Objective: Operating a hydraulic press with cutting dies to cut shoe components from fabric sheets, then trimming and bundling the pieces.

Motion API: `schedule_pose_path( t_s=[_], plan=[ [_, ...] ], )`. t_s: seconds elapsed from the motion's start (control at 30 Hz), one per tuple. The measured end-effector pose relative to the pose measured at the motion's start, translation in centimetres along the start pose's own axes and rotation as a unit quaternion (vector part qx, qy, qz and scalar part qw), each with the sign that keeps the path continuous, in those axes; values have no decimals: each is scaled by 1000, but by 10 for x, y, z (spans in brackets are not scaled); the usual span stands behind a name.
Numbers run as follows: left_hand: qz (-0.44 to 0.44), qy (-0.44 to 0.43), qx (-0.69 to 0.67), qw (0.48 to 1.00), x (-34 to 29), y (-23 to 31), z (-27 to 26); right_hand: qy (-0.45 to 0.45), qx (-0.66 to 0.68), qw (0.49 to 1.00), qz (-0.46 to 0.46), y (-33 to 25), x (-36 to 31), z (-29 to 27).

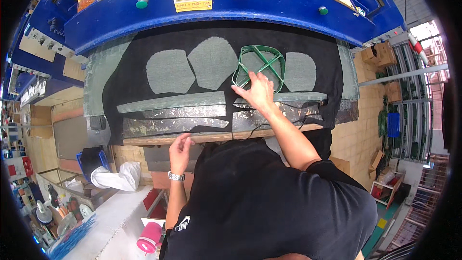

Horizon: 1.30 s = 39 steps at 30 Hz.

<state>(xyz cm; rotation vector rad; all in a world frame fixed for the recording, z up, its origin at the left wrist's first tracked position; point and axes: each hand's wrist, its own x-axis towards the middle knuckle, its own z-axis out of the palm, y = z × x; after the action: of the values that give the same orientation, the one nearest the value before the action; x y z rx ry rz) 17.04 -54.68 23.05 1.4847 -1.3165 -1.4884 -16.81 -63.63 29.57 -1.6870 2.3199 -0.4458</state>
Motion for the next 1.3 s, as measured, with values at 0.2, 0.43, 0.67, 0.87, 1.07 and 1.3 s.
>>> schedule_pose_path(
  t_s=[0.2,0.43,0.67,0.87,1.07,1.3],
  plan=[
    [-36,2,-22,999,6,-7,-27,20,155,980,122,18,17,-29],
    [-46,48,-7,998,24,-8,-16,-1,420,892,164,74,59,37],
    [-62,91,-33,993,19,-16,-16,-15,480,865,144,72,49,9],
    [-58,139,-69,986,-1,-31,-3,-143,408,901,-46,74,56,-184],
    [-83,174,-23,981,-26,-23,25,-88,222,922,-305,58,151,-343],
    [-107,281,106,948,-123,-23,86,-128,158,934,-295,67,357,-351]
  ],
)
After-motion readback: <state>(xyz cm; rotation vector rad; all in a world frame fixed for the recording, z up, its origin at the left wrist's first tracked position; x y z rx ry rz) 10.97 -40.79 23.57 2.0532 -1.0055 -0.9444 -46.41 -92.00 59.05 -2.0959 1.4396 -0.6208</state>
